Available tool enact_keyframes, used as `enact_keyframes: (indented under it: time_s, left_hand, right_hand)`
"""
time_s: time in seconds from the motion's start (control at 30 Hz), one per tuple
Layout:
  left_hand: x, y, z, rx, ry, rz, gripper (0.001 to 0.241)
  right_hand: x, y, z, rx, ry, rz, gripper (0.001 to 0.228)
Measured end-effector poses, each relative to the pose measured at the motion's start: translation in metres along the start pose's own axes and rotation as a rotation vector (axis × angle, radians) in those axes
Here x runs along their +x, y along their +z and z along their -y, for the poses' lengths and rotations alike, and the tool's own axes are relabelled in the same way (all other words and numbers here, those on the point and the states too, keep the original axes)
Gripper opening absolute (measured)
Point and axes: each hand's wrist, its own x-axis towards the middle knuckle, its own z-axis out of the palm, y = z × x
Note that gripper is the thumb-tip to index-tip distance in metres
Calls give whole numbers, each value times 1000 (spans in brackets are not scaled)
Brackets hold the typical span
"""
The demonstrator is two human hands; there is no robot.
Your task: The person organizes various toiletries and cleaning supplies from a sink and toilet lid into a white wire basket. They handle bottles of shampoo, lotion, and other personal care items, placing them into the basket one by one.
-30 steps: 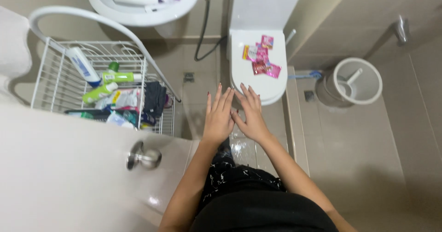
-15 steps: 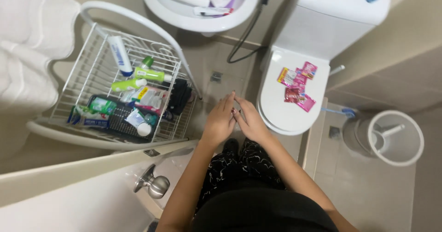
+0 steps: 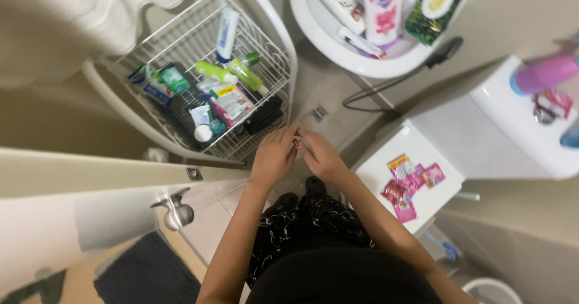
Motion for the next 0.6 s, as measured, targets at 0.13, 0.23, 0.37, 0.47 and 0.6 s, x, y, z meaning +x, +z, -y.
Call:
enact_keyframes:
  time_s: [0.13,0.23,0.37,0.47,0.6]
  left_hand:
    - [-5,-4,10,193,-57,-84,50]
    - [-14,-18,20,348,-185,-90,38]
    - [-24,-52,23,672,-365,-43,43]
    - [-27,-80,8,921,-475,30,48]
    - [-43,-65,25,1319,-573,117,32]
  right_hand:
    - [25,-16,10,-18,-20,178,32]
    - [43,-21,24,84,39,290,36]
    - [62,-13,24,89,-108,331,32]
    - [73,-10,41,146,-131,396,31]
    - [79,6,51,203,-231,449,31]
